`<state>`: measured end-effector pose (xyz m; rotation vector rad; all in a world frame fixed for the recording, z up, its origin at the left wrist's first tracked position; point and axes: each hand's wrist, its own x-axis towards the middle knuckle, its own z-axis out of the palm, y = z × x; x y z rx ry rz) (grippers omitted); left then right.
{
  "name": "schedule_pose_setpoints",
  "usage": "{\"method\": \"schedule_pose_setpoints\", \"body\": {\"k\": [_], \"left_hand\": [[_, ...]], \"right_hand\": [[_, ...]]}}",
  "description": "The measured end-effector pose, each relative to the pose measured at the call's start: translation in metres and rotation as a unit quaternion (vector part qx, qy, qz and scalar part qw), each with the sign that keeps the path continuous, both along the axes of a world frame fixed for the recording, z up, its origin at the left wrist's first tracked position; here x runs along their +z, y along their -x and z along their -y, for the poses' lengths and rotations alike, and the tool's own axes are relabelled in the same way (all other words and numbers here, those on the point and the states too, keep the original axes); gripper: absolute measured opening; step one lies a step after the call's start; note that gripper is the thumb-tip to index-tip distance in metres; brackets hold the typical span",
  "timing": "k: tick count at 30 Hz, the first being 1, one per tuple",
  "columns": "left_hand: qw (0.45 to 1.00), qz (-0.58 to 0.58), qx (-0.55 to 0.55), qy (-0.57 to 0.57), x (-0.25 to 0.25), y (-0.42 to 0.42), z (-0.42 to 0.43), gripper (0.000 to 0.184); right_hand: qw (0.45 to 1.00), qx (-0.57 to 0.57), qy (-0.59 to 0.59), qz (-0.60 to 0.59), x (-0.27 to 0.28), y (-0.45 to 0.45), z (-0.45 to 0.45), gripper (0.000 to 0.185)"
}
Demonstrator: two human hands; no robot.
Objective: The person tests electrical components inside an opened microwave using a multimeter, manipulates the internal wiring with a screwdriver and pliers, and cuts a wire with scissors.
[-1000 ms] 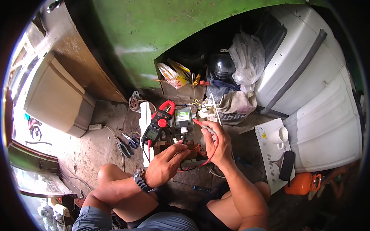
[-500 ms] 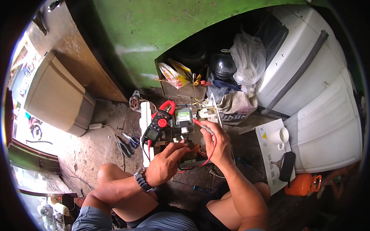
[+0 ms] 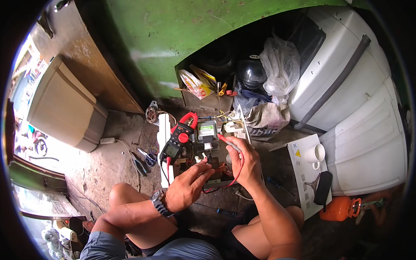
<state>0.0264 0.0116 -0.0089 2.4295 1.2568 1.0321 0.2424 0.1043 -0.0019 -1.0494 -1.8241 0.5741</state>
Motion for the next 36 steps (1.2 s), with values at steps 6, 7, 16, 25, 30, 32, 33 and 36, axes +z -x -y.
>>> {"method": "schedule_pose_setpoints", "body": {"k": [6, 7, 16, 25, 30, 32, 33, 36], "left_hand": [[1.0, 0.002, 0.007, 0.018, 0.0044, 0.0, -0.0003, 0.064], [1.0, 0.002, 0.007, 0.018, 0.0036, 0.0, -0.0006, 0.064], [0.998, 0.023, 0.015, 0.062, 0.0044, -0.0005, -0.0012, 0.062], [0.998, 0.018, 0.004, 0.065, 0.0024, 0.0022, -0.0002, 0.067], [0.998, 0.02, 0.002, 0.058, 0.0019, 0.0016, -0.0012, 0.068], [0.998, 0.022, 0.004, 0.059, 0.0016, 0.0013, -0.001, 0.068], [0.998, 0.024, 0.005, 0.06, 0.0014, 0.0009, -0.0011, 0.068], [0.998, 0.02, 0.008, 0.058, 0.0012, 0.0007, -0.0009, 0.067]], "right_hand": [[1.0, 0.001, -0.004, 0.001, -0.0015, -0.0007, 0.0001, 0.022], [1.0, 0.001, -0.004, 0.001, -0.0016, -0.0003, -0.0003, 0.022], [1.0, 0.012, 0.005, 0.012, 0.0004, -0.0011, 0.0005, 0.02], [1.0, 0.008, 0.03, -0.003, -0.001, -0.0018, 0.0007, 0.02], [0.999, 0.0, 0.05, -0.003, -0.0081, -0.0062, -0.0018, 0.023], [0.999, 0.001, 0.033, 0.003, -0.0071, -0.0035, -0.0029, 0.023], [1.0, 0.002, 0.017, 0.01, -0.0065, -0.0029, -0.0032, 0.024], [0.998, -0.004, 0.065, 0.007, -0.0034, -0.0055, -0.0007, 0.025]]}}
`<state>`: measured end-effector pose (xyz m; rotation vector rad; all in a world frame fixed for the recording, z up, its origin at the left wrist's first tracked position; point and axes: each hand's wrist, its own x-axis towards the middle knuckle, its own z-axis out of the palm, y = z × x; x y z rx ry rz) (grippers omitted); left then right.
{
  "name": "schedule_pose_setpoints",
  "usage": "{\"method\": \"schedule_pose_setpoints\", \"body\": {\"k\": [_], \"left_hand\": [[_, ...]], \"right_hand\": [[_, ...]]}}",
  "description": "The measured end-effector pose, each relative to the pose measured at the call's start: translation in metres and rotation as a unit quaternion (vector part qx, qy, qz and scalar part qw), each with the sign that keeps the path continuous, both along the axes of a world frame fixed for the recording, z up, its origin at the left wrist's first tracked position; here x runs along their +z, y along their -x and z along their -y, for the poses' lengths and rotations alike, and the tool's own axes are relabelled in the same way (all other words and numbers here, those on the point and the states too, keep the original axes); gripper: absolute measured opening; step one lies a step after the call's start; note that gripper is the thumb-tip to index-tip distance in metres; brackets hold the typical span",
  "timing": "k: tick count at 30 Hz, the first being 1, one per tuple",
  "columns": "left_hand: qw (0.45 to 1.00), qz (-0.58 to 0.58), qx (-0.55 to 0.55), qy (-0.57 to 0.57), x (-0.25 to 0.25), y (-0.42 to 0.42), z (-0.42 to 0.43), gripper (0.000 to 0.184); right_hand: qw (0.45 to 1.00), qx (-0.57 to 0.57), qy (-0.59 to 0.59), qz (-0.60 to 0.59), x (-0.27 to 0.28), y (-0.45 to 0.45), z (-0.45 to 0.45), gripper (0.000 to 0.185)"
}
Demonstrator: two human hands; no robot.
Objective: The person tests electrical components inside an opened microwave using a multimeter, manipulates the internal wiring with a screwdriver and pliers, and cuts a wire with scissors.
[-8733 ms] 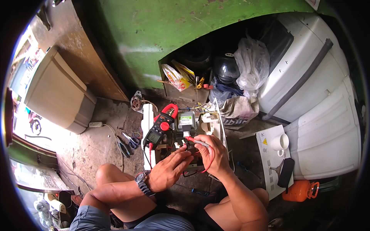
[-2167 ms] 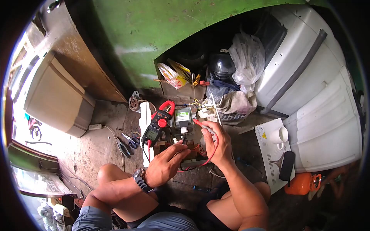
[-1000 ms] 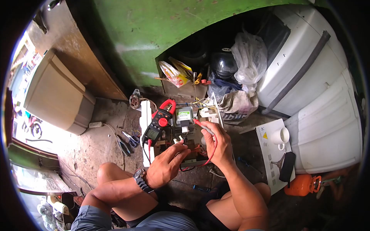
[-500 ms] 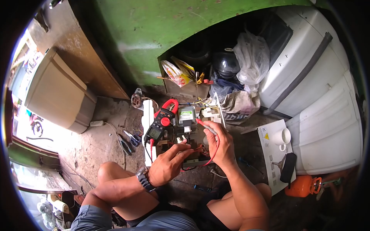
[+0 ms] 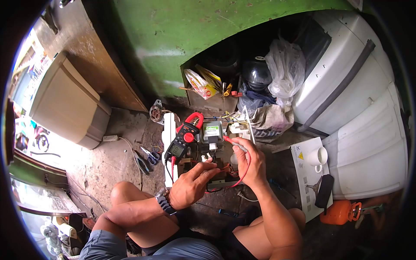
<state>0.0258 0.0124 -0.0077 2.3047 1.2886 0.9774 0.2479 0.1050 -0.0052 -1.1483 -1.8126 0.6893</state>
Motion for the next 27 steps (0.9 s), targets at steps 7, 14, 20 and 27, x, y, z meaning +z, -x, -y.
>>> {"method": "schedule_pose_setpoints", "body": {"k": [7, 14, 20, 27], "left_hand": [[1.0, 0.006, -0.002, -0.005, 0.002, -0.001, 0.0, 0.064], [1.0, 0.012, -0.007, -0.001, 0.003, -0.001, 0.0, 0.064], [0.998, -0.002, 0.003, -0.063, 0.017, 0.008, 0.005, 0.062], [0.999, 0.02, 0.034, -0.02, 0.011, 0.009, 0.002, 0.053]], "right_hand": [[0.999, 0.01, -0.037, 0.001, -0.002, 0.0, -0.002, 0.025], [1.0, -0.007, -0.012, -0.019, -0.001, 0.002, 0.0, 0.021], [0.999, -0.007, -0.032, -0.024, 0.004, -0.002, 0.007, 0.019], [0.996, 0.023, -0.088, -0.001, 0.003, 0.003, 0.007, 0.019]]}}
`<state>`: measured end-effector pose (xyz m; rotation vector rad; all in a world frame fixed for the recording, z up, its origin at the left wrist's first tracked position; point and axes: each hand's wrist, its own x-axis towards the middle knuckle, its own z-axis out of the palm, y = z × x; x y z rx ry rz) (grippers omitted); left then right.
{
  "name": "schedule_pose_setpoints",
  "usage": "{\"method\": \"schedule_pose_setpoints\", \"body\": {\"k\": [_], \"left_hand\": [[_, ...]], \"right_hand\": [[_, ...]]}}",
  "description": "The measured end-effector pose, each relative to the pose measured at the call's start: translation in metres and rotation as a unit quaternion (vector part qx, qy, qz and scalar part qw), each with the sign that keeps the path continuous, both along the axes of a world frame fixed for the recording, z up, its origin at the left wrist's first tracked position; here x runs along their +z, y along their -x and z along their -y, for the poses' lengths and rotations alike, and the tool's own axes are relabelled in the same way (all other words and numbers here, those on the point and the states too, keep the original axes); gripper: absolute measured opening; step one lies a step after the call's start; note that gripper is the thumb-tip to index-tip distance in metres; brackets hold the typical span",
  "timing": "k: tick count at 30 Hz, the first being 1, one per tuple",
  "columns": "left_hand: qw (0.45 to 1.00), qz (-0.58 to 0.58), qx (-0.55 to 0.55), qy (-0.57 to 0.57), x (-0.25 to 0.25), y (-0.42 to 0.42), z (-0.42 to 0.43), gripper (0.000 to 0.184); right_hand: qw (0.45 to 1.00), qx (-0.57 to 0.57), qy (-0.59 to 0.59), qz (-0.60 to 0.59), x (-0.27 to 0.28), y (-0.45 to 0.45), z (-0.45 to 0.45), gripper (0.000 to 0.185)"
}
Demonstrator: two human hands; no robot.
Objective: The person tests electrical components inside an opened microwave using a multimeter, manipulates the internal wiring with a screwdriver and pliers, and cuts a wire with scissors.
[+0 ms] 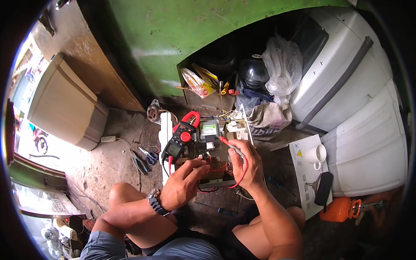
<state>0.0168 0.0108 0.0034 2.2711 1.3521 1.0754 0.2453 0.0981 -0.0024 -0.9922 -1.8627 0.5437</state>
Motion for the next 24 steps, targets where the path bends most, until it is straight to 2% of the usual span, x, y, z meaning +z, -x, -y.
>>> {"method": "schedule_pose_setpoints", "body": {"k": [9, 15, 24], "left_hand": [[0.998, 0.018, 0.0, 0.061, 0.0008, -0.0037, -0.0005, 0.05], [0.999, 0.008, -0.004, 0.038, -0.0029, -0.0048, -0.0018, 0.049], [1.0, -0.017, -0.011, -0.007, -0.0037, -0.003, -0.001, 0.063]], "right_hand": [[1.0, 0.009, 0.012, 0.01, 0.0014, -0.0005, -0.0009, 0.019], [1.0, -0.004, 0.027, 0.001, 0.0007, 0.001, -0.002, 0.02], [0.999, -0.01, 0.03, 0.004, -0.0013, -0.0006, -0.0024, 0.019]]}}
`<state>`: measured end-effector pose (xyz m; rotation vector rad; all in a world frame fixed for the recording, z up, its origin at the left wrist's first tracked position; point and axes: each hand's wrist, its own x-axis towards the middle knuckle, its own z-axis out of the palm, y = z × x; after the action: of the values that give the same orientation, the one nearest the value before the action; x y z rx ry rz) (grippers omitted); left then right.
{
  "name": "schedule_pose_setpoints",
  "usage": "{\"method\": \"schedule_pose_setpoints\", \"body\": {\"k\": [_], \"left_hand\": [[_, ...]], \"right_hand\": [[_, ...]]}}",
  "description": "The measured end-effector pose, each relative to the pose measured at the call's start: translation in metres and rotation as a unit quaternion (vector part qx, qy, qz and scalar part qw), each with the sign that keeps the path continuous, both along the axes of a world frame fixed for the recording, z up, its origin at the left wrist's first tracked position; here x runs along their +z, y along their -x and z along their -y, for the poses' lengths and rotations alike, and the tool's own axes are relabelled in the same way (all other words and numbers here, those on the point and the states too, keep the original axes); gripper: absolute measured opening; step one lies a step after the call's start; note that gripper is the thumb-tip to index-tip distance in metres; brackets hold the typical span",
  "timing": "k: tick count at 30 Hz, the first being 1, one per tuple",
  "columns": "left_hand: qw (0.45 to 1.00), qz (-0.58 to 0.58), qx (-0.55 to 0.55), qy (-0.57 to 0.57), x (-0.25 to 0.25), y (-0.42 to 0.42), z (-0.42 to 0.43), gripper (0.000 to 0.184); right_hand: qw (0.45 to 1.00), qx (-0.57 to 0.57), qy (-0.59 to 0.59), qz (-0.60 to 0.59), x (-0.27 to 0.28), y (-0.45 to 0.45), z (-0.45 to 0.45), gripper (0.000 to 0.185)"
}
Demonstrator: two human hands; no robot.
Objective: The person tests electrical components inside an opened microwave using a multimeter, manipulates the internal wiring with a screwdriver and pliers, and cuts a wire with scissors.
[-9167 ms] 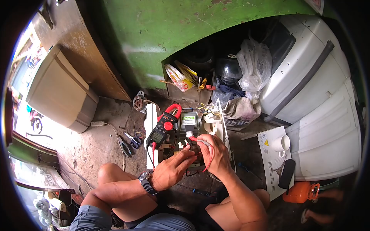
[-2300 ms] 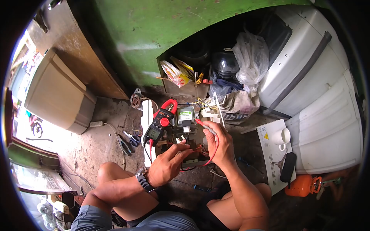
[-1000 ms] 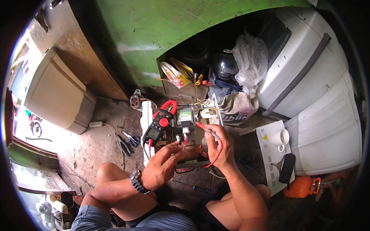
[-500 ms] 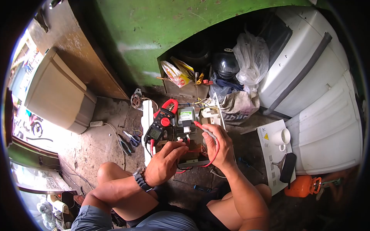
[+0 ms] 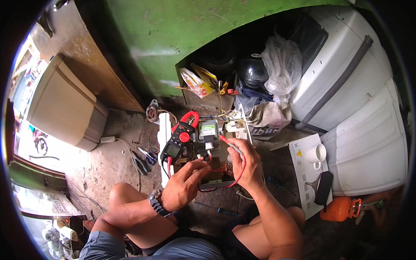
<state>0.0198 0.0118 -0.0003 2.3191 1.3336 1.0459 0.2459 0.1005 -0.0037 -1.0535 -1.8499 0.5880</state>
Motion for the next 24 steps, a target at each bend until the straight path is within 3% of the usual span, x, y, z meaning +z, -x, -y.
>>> {"method": "schedule_pose_setpoints", "body": {"k": [21, 24], "left_hand": [[1.0, 0.004, -0.008, 0.03, -0.0021, 0.0023, -0.0009, 0.065], [1.0, -0.001, -0.003, 0.02, -0.0016, 0.0017, -0.001, 0.051]], "right_hand": [[1.0, 0.004, 0.002, -0.01, 0.001, 0.0019, -0.0015, 0.019], [1.0, 0.006, 0.006, -0.007, 0.001, 0.0014, -0.0018, 0.019]]}}
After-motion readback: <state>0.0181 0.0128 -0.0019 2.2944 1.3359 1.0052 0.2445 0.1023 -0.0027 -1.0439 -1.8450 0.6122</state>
